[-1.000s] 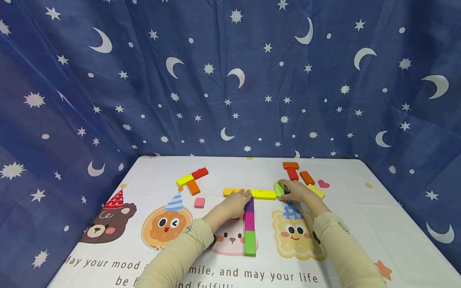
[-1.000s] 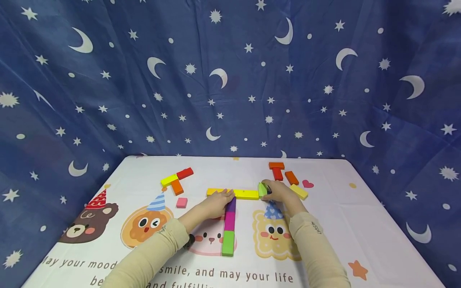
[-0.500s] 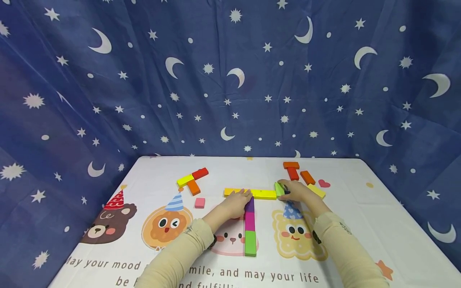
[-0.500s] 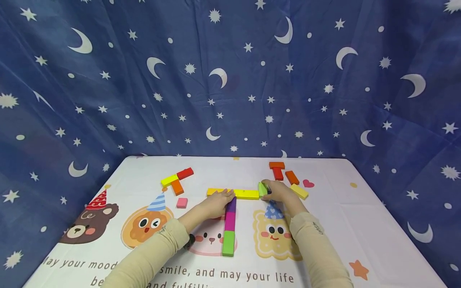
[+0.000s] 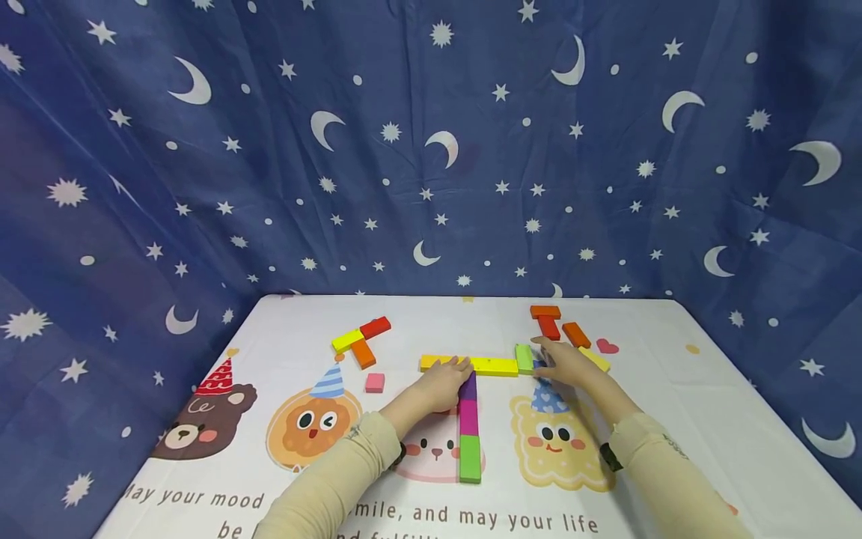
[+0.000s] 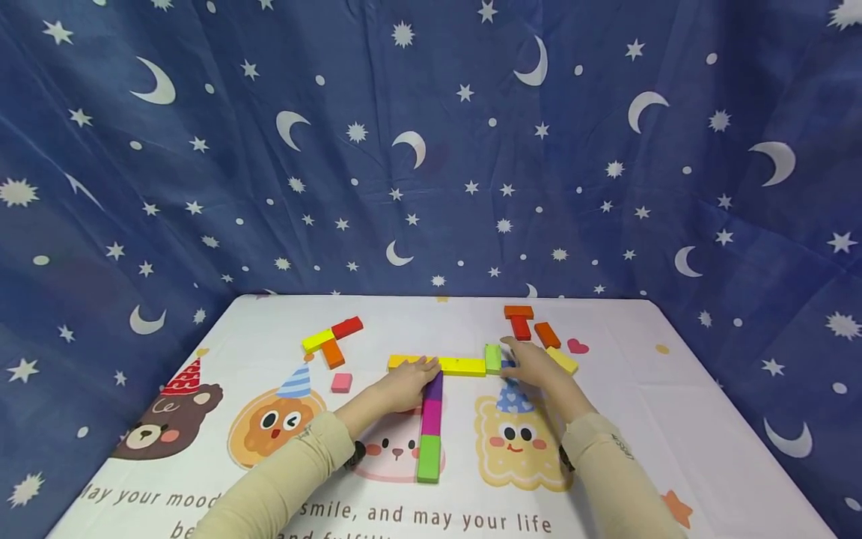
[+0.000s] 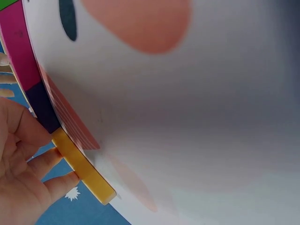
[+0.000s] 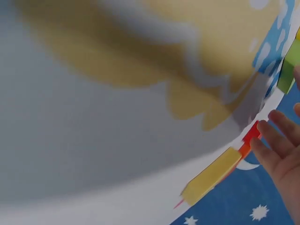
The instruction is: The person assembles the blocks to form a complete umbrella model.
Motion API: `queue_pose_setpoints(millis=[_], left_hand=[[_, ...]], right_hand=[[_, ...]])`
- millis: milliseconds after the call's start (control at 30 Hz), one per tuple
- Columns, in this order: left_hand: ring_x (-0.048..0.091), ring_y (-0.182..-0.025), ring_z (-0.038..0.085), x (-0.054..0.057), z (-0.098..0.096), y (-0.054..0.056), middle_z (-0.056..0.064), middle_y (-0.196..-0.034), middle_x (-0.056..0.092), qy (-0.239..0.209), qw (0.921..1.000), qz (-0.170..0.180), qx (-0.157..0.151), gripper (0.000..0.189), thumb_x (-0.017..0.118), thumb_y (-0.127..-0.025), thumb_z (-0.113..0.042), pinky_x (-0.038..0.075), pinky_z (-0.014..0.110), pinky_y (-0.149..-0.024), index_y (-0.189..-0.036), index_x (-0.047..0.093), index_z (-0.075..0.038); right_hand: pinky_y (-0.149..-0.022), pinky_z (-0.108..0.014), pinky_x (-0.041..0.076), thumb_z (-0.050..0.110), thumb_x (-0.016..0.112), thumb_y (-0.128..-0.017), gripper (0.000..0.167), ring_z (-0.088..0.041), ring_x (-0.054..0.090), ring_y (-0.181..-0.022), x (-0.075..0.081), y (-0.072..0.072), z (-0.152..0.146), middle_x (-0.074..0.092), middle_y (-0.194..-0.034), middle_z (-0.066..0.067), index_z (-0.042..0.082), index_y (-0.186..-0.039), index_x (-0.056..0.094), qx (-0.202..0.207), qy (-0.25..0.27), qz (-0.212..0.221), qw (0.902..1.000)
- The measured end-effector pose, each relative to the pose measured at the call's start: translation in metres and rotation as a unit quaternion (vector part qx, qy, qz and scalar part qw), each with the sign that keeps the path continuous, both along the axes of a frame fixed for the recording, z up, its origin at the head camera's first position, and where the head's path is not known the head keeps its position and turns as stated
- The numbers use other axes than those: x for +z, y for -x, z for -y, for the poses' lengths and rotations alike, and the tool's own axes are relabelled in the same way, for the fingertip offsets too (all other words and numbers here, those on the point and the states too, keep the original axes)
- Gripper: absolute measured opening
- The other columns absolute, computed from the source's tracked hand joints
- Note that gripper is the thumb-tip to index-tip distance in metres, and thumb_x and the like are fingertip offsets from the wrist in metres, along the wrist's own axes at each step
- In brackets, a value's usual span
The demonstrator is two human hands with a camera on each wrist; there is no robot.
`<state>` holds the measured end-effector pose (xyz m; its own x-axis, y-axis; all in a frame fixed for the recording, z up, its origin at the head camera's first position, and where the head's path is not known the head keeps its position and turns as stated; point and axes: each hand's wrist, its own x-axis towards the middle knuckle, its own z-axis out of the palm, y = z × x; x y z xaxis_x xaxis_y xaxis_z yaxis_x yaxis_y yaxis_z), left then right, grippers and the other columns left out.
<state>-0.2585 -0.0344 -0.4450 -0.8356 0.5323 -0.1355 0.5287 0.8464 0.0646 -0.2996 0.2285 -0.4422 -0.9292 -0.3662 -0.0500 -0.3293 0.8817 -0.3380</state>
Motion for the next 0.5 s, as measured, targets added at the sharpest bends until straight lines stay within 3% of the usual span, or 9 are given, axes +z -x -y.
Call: queue_pose_setpoints(millis=[67,267,367,500], left_hand=[[0.036,-0.139,0.023,-0.001,0.0,0.0,0.003,-0.151,0.037,0.002,1.0,0.001,0.003,0.057,0.054,-0.088,-0.007,0.034,0.046,-0.111,-0.143,0.042,-0.012],[0.036,-0.139,0.022,0.0,0.001,-0.001,0.002,-0.15,0.038,0.004,1.0,-0.001,0.002,0.057,0.055,-0.087,-0.008,0.034,0.047,-0.111,-0.143,0.042,-0.012],[0.037,-0.139,0.023,0.001,0.001,-0.001,0.003,-0.15,0.039,0.002,1.0,-0.006,-0.003,0.056,0.055,-0.088,-0.008,0.035,0.047,-0.11,-0.142,0.043,-0.012],[0.037,-0.138,0.024,-0.001,0.002,0.0,0.003,-0.15,0.039,0.003,0.9999,-0.01,-0.007,0.055,0.054,-0.088,-0.008,0.035,0.047,-0.11,-0.142,0.043,-0.012]], right_hand=[[-0.094,-0.054,0.047,0.02,0.07,-0.083,0.055,-0.036,0.06,-0.102,0.001,-0.002,-0.006,0.063,-0.115,-0.022,-0.002,-0.13,0.05,-0.001,0.013,-0.032,0.9994],[-0.084,-0.054,0.05,0.009,0.063,-0.085,0.027,-0.038,0.063,-0.092,0.004,-0.009,-0.029,0.067,-0.101,-0.023,-0.006,-0.107,0.063,-0.075,0.04,-0.107,0.9907],[-0.079,-0.054,0.05,0.008,0.063,-0.083,0.023,-0.039,0.062,-0.085,0.005,-0.012,-0.044,0.067,-0.095,-0.025,-0.007,-0.1,0.063,-0.107,0.036,-0.117,0.9867],[-0.078,-0.054,0.049,0.012,0.064,-0.083,0.031,-0.043,0.06,-0.087,0.006,-0.013,-0.062,0.063,-0.098,-0.031,-0.011,-0.103,0.06,-0.126,0.026,-0.085,0.988]])
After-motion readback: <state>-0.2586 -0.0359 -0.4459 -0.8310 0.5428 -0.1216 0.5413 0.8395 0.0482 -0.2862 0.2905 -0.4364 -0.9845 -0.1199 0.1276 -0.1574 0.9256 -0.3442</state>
